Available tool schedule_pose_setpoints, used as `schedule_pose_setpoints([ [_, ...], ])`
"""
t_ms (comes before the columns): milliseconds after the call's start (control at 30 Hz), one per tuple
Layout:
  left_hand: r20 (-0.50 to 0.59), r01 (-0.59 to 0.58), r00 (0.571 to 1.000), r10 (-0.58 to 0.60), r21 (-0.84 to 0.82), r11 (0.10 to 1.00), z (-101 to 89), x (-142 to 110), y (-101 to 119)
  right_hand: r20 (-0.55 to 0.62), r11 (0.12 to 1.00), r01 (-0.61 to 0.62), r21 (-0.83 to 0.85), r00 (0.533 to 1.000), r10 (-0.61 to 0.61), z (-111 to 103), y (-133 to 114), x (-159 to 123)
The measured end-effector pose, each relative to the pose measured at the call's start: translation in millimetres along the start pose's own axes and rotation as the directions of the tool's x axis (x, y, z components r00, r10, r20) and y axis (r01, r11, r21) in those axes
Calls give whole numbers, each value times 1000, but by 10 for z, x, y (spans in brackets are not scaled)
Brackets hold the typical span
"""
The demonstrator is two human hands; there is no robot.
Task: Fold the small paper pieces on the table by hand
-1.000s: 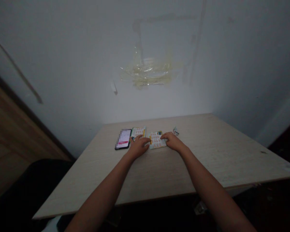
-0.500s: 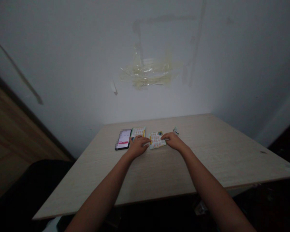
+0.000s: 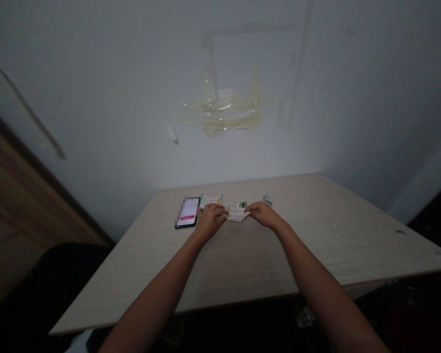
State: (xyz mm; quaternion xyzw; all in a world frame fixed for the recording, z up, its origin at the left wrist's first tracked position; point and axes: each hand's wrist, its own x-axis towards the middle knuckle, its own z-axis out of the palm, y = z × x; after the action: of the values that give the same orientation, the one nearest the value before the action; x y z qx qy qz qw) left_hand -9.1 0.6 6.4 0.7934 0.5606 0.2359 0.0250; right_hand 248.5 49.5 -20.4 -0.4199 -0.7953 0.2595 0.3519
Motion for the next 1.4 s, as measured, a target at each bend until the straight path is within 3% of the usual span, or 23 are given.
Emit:
schedule_pose_setpoints([
  [233,-73,17,997,-20,-40,999,70,22,-32,34,999,2,-36,999,0,-8,-17,-6],
  [567,-63,128,989,-133,-84,988,112,39,22,-99,981,15,-196,994,-35,43,5,-1],
  [1100,-94,154,984,-150,36,987,151,55,93,-200,914,-123,-386,979,48,149,-12,-34],
  [1267,-68,104,993,-102,26,994,144,64,75,-142,924,25,-382,986,-86,152,-18,-38],
  [1400,27,11,1000,-11,1,1000,180,83,35,-28,938,135,-320,988,-152,180,-24,-31],
])
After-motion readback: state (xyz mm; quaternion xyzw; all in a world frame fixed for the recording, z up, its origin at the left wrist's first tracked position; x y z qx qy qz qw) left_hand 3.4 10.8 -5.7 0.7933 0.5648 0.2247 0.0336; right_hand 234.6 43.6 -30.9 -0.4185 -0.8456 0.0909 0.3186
